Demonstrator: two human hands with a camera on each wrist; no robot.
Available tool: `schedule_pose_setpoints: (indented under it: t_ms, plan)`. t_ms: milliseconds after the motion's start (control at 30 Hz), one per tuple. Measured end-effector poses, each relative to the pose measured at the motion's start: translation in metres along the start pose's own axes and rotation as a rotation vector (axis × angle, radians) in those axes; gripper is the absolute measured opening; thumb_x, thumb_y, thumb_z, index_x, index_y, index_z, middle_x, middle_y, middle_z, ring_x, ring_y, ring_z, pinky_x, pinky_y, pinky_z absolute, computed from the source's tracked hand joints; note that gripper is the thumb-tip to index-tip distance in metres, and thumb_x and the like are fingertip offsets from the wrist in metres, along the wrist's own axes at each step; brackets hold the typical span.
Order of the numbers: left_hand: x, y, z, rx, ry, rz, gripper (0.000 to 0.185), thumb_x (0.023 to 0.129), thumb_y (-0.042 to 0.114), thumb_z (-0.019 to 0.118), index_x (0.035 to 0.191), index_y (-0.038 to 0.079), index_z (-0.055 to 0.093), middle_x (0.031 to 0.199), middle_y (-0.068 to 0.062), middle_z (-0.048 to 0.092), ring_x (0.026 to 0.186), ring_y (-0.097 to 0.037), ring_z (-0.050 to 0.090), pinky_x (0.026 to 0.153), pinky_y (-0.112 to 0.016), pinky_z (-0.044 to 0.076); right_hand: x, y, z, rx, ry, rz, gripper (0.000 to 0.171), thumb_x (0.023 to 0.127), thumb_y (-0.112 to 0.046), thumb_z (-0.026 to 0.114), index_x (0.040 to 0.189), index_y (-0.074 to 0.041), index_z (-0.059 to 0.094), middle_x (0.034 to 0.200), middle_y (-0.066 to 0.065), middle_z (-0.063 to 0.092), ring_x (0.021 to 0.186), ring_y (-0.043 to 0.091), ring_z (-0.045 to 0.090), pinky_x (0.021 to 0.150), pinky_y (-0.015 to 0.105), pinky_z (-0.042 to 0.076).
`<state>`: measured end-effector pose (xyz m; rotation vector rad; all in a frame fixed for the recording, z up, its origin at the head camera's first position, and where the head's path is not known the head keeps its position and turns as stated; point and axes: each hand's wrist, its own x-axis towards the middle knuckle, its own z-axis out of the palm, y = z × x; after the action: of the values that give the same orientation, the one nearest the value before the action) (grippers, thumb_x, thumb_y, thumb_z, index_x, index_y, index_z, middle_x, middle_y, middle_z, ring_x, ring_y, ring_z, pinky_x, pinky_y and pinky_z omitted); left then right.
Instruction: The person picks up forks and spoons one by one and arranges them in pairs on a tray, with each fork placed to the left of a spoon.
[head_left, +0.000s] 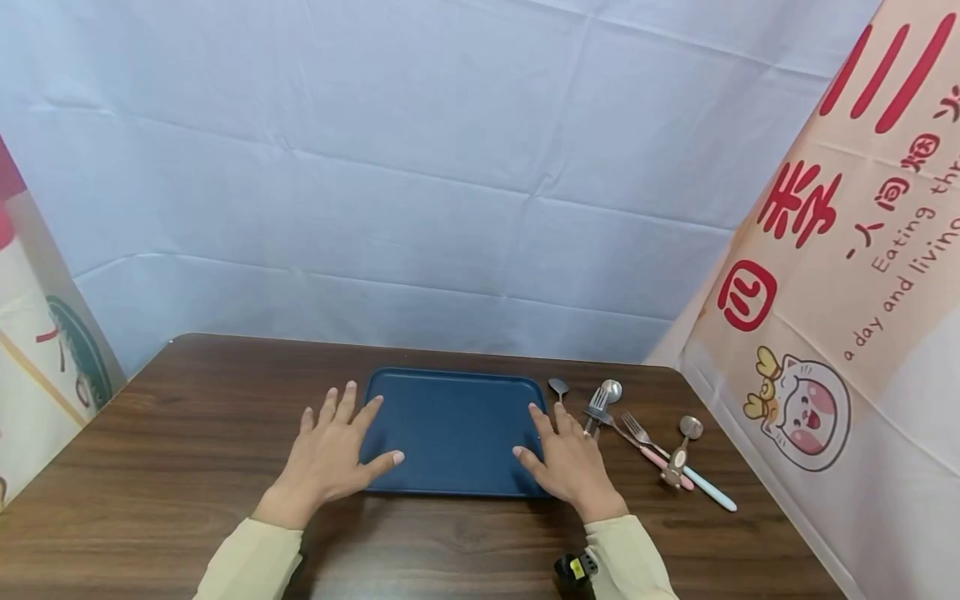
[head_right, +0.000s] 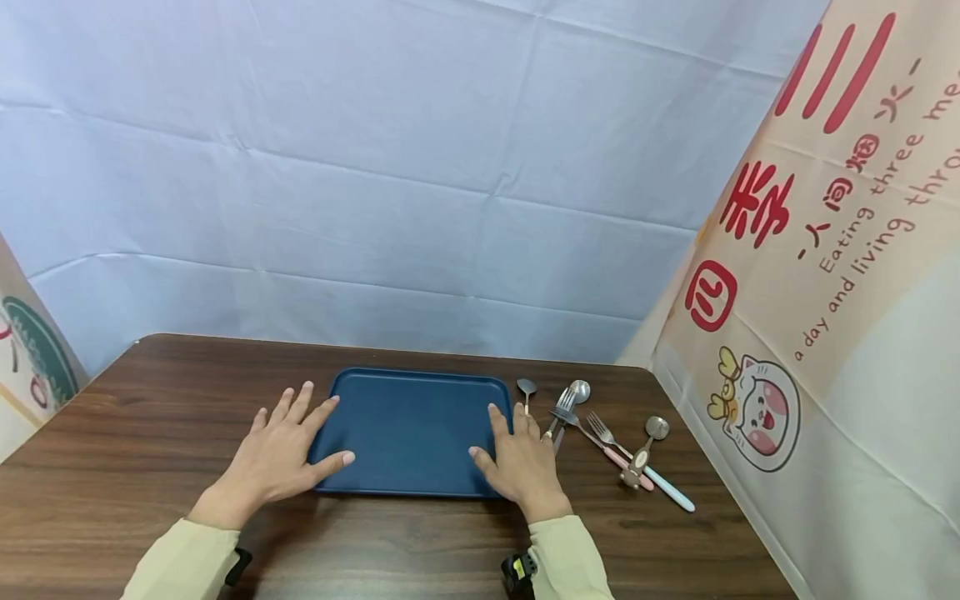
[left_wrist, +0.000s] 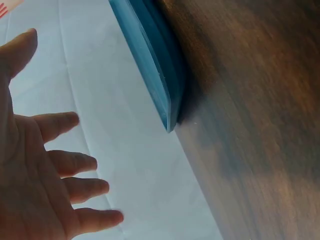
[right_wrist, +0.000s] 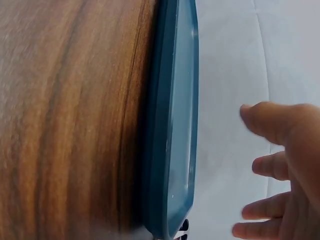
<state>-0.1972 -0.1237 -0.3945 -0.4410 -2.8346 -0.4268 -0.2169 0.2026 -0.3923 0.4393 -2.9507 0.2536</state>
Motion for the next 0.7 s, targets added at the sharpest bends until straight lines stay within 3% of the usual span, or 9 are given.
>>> schedule_pose_setpoints:
  t_ms: [133,267,400,700]
  plan:
    - [0.0021,0.0005,-0.0007,0.042,-0.010,-0.002,0.077,0.080,0.058,0.059,0.135,0.005,0.047,0.140,-0.028,0.032,0.122,-0.044,0.037,0.088,-0.060,0.036,-0.0002,-0.0012,-0.0007,-0.012,0.029,-0.016,0.065,0.086,-0.039,0.062,0.138,-0.005,0.041,0.131,0.030,0.042,0.112,0.047,0.046,0.081,0.060,0.040]
    - [0.0033,0.0005,-0.0018,0.078,-0.015,0.003,0.064,0.080,0.047,0.066,0.124,0.001,0.055,0.125,-0.025,0.049,0.107,-0.038,0.051,0.077,-0.051,0.046,-0.0001,-0.0024,-0.0008,-0.024,0.032,-0.025,0.059,0.084,-0.034,0.067,0.131,-0.003,0.049,0.120,0.024,0.052,0.101,0.040,0.053,0.073,0.052,0.046]
    - [0.0029,0.0004,-0.0015,0.093,-0.012,0.014,0.058,0.080,0.041,0.069,0.119,-0.001,0.058,0.113,-0.020,0.056,0.097,-0.034,0.056,0.070,-0.044,0.049,-0.0002,-0.0034,-0.0012,-0.040,0.016,-0.027,0.053,0.083,-0.032,0.068,0.126,-0.003,0.054,0.114,0.022,0.055,0.095,0.037,0.057,0.067,0.048,0.048]
    - [0.0015,-0.0002,-0.0011,0.090,-0.012,0.016,0.057,0.079,0.039,0.070,0.118,-0.001,0.059,0.113,-0.021,0.056,0.096,-0.034,0.056,0.069,-0.045,0.049,0.0003,-0.0040,-0.0006,-0.046,0.016,-0.033,0.052,0.083,-0.031,0.068,0.124,-0.002,0.055,0.111,0.022,0.056,0.091,0.035,0.059,0.063,0.046,0.048]
